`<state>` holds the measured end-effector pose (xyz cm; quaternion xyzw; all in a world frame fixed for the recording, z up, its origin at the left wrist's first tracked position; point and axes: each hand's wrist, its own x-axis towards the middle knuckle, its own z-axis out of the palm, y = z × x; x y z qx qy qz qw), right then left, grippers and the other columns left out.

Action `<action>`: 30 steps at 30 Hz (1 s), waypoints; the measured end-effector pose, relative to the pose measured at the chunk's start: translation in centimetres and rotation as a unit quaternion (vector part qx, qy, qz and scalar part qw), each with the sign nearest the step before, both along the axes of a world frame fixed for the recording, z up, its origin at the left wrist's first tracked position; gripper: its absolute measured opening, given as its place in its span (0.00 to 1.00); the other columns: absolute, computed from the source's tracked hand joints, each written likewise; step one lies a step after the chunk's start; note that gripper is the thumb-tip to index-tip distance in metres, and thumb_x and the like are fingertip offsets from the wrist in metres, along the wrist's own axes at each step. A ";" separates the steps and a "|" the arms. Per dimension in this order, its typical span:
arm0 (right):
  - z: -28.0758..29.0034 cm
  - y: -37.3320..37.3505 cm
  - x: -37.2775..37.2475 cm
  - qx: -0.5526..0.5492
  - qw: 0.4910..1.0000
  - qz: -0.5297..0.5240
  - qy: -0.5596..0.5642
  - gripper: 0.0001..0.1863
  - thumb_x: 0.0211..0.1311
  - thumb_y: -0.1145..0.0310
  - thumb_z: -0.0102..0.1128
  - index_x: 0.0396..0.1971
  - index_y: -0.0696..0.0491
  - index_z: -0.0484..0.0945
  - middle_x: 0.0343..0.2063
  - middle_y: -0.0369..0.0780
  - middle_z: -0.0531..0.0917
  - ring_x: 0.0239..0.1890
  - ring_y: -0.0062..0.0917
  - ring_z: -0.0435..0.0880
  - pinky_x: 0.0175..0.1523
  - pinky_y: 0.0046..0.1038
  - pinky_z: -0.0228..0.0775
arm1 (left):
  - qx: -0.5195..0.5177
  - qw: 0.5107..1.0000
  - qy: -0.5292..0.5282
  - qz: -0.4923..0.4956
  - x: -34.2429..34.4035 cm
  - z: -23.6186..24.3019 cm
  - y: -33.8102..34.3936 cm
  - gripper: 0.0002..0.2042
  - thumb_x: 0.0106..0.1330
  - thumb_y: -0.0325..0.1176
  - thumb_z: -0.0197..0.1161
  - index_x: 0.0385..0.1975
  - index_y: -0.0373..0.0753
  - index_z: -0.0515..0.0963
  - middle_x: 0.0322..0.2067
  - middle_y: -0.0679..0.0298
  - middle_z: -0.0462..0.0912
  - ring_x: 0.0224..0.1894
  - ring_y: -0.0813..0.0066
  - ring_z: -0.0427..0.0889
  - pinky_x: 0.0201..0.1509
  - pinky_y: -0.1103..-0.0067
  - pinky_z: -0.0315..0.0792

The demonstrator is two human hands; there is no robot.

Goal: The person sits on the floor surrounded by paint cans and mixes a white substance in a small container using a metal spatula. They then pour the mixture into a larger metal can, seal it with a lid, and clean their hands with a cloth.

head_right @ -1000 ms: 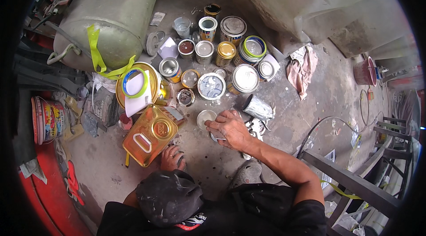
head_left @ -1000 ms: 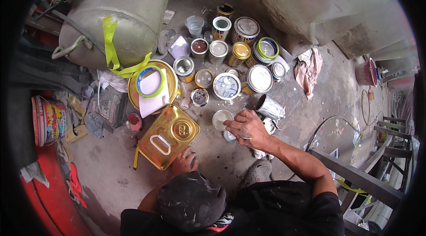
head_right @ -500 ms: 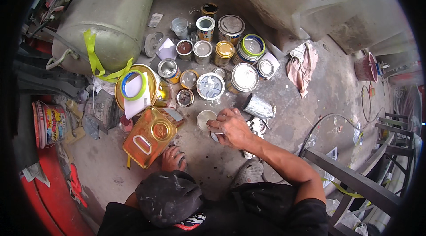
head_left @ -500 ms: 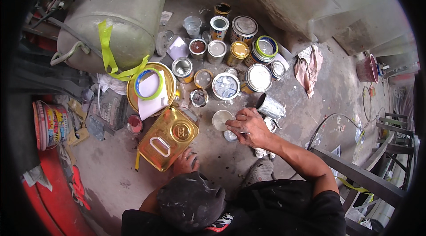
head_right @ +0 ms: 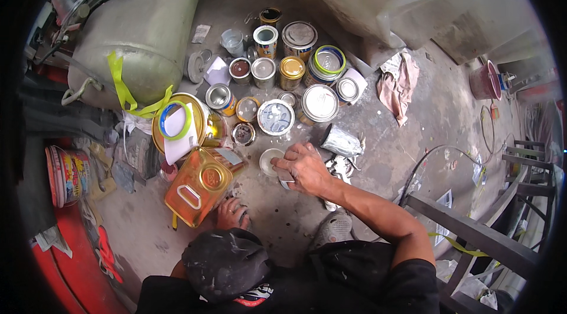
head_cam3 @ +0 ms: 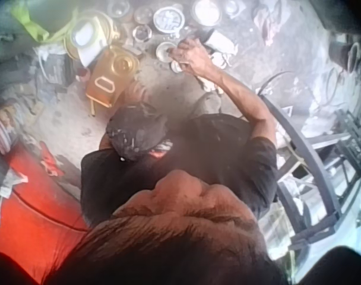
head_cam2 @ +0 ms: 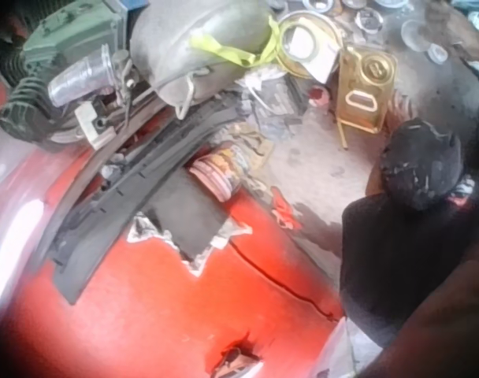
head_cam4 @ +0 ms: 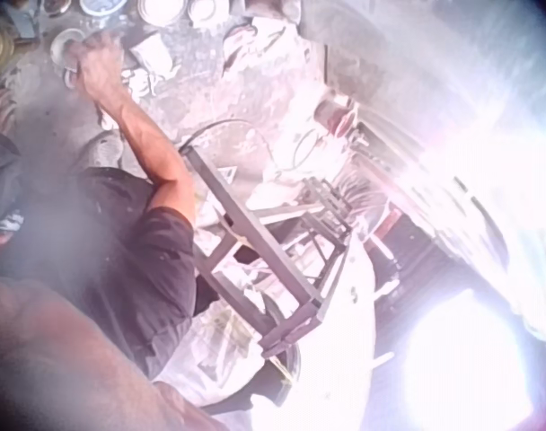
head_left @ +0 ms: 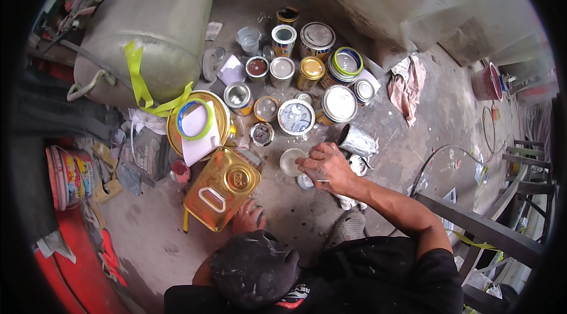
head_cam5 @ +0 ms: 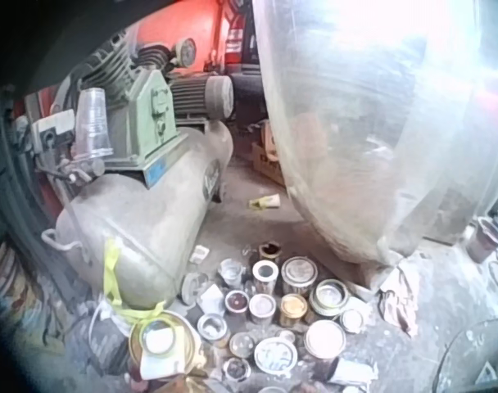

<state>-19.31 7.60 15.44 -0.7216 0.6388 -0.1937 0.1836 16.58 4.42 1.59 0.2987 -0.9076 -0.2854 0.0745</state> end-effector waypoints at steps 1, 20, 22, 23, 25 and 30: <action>-0.1 0.2 0.1 -0.021 1.000 0.001 -0.014 0.24 0.47 0.68 0.72 0.49 0.47 0.84 0.36 0.35 0.82 0.45 0.32 0.78 0.48 0.37 0.65 | -0.002 1.000 0.000 -0.008 0.2 -0.3 0.0 0.16 0.59 0.40 0.67 0.45 0.41 0.82 0.58 0.55 0.77 0.64 0.52 0.72 0.67 0.55 0.65; -0.3 0.8 0.1 -0.035 0.998 -0.037 -0.027 0.21 0.50 0.65 0.68 0.48 0.44 0.82 0.36 0.35 0.82 0.46 0.33 0.79 0.50 0.40 0.67 | -0.080 0.995 0.030 -0.059 0.9 -3.8 -0.8 0.15 0.58 0.41 0.66 0.43 0.45 0.83 0.56 0.54 0.78 0.64 0.49 0.69 0.68 0.51 0.60; -1.2 0.8 0.6 -0.037 0.997 -0.035 -0.062 0.19 0.51 0.67 0.67 0.46 0.45 0.81 0.35 0.35 0.81 0.46 0.33 0.78 0.50 0.40 0.65 | -0.069 0.996 0.000 -0.061 0.8 -3.0 -0.7 0.15 0.58 0.42 0.66 0.43 0.45 0.83 0.56 0.53 0.78 0.64 0.49 0.68 0.69 0.51 0.59; -1.2 0.9 0.8 -0.030 0.997 -0.035 -0.056 0.18 0.52 0.66 0.67 0.46 0.45 0.80 0.34 0.36 0.81 0.45 0.33 0.78 0.50 0.40 0.65 | -0.073 0.995 -0.004 -0.063 1.3 -2.8 -0.5 0.15 0.59 0.42 0.65 0.43 0.45 0.83 0.55 0.52 0.78 0.64 0.48 0.68 0.69 0.51 0.59; -0.4 0.6 0.1 -0.023 0.999 -0.030 -0.031 0.16 0.54 0.66 0.66 0.44 0.46 0.80 0.33 0.36 0.80 0.45 0.33 0.78 0.50 0.40 0.64 | -0.089 0.994 0.004 -0.065 1.1 -2.9 -0.7 0.15 0.60 0.43 0.64 0.42 0.44 0.84 0.55 0.51 0.78 0.64 0.48 0.68 0.70 0.51 0.58; -2.4 1.1 0.5 -0.053 0.995 -0.054 -0.062 0.12 0.56 0.64 0.65 0.41 0.44 0.80 0.31 0.35 0.79 0.46 0.34 0.78 0.51 0.42 0.66 | -0.072 0.995 0.000 -0.076 1.0 -3.1 -0.1 0.15 0.62 0.42 0.62 0.42 0.41 0.85 0.55 0.49 0.78 0.63 0.46 0.68 0.70 0.50 0.58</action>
